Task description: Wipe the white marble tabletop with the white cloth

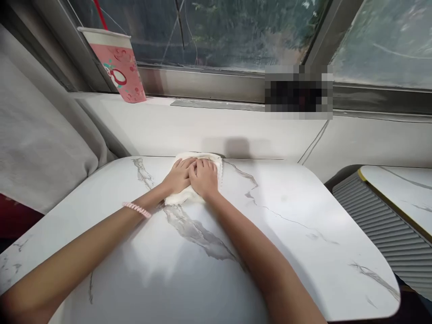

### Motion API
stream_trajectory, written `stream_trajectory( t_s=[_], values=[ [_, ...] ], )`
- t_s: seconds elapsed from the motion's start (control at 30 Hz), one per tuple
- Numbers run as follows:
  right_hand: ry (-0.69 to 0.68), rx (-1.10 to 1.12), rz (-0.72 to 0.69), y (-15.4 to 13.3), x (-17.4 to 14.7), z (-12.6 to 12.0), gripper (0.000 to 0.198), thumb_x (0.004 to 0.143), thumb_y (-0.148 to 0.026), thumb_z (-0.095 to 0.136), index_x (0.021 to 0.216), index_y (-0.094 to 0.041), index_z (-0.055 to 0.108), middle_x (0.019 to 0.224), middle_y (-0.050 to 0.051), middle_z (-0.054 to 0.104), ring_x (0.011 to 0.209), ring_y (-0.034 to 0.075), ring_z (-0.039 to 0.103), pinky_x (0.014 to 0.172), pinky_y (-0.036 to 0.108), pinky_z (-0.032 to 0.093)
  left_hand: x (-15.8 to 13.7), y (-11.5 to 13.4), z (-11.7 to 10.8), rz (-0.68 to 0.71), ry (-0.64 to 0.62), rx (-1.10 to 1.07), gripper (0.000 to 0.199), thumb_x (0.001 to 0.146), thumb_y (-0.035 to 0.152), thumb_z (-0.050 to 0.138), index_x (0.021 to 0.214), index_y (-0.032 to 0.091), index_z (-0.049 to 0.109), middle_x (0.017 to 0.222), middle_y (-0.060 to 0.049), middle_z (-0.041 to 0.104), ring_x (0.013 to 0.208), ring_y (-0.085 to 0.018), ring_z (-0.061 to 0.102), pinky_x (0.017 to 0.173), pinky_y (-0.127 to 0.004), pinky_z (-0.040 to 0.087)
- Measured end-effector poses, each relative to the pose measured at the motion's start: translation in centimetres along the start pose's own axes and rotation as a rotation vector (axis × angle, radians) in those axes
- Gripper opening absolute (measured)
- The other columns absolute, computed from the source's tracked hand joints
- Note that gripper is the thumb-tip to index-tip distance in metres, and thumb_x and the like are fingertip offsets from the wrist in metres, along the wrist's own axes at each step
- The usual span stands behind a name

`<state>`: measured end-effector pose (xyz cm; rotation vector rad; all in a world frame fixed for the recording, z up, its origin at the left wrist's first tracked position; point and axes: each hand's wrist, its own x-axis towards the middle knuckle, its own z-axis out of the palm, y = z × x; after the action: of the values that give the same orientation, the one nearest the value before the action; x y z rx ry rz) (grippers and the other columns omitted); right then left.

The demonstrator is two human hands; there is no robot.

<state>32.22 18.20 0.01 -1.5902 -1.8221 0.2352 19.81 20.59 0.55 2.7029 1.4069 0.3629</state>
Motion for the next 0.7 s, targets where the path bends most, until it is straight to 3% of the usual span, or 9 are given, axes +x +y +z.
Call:
stream_trajectory(
  t_s=[0.17,0.33,0.53,0.7],
  values=[
    [0.041,-0.032,0.065,0.7,2.7,0.9,0.031,0.096,-0.025,0.039,0.116,-0.016,0.062,0.125,0.010,0.063,0.122,0.023,0.050,0.110,0.039,0.029,3.5,-2.4,0.6,0.066,0.052,-0.079,0.051,0.088,0.029,0.043,0.138,0.018,0.048,0.147,-0.011,0.046,0.138,-0.023,0.038,0.119,-0.046,0.018],
    [0.030,-0.085,0.055,0.9,3.5,0.9,0.032,0.097,-0.027,0.039,0.116,-0.016,0.063,0.122,0.011,0.064,0.120,0.025,0.051,0.109,0.042,0.030,4.0,-2.8,0.6,0.089,0.095,-0.096,0.047,0.090,0.032,0.045,0.135,0.020,0.053,0.145,-0.009,0.050,0.134,-0.023,0.042,0.117,-0.044,0.023],
    [-0.053,-0.080,-0.080,1.1,1.8,0.1,0.038,0.096,-0.024,0.036,0.125,-0.014,0.058,0.132,0.011,0.059,0.126,0.024,0.047,0.112,0.041,0.027,1.5,-0.5,0.0,-0.008,0.030,-0.011,0.056,0.093,0.028,0.039,0.146,0.011,0.038,0.154,-0.013,0.038,0.144,-0.023,0.029,0.121,-0.046,0.014],
    [-0.123,-0.068,-0.161,0.1,-3.1,-1.3,0.045,0.095,-0.026,0.036,0.134,-0.010,0.052,0.139,0.013,0.054,0.133,0.024,0.042,0.115,0.042,0.024,-3.8,2.8,-0.5,-0.048,-0.018,0.045,0.062,0.093,0.030,0.037,0.149,0.006,0.031,0.158,-0.015,0.031,0.147,-0.026,0.023,0.121,-0.049,0.009]
  ],
)
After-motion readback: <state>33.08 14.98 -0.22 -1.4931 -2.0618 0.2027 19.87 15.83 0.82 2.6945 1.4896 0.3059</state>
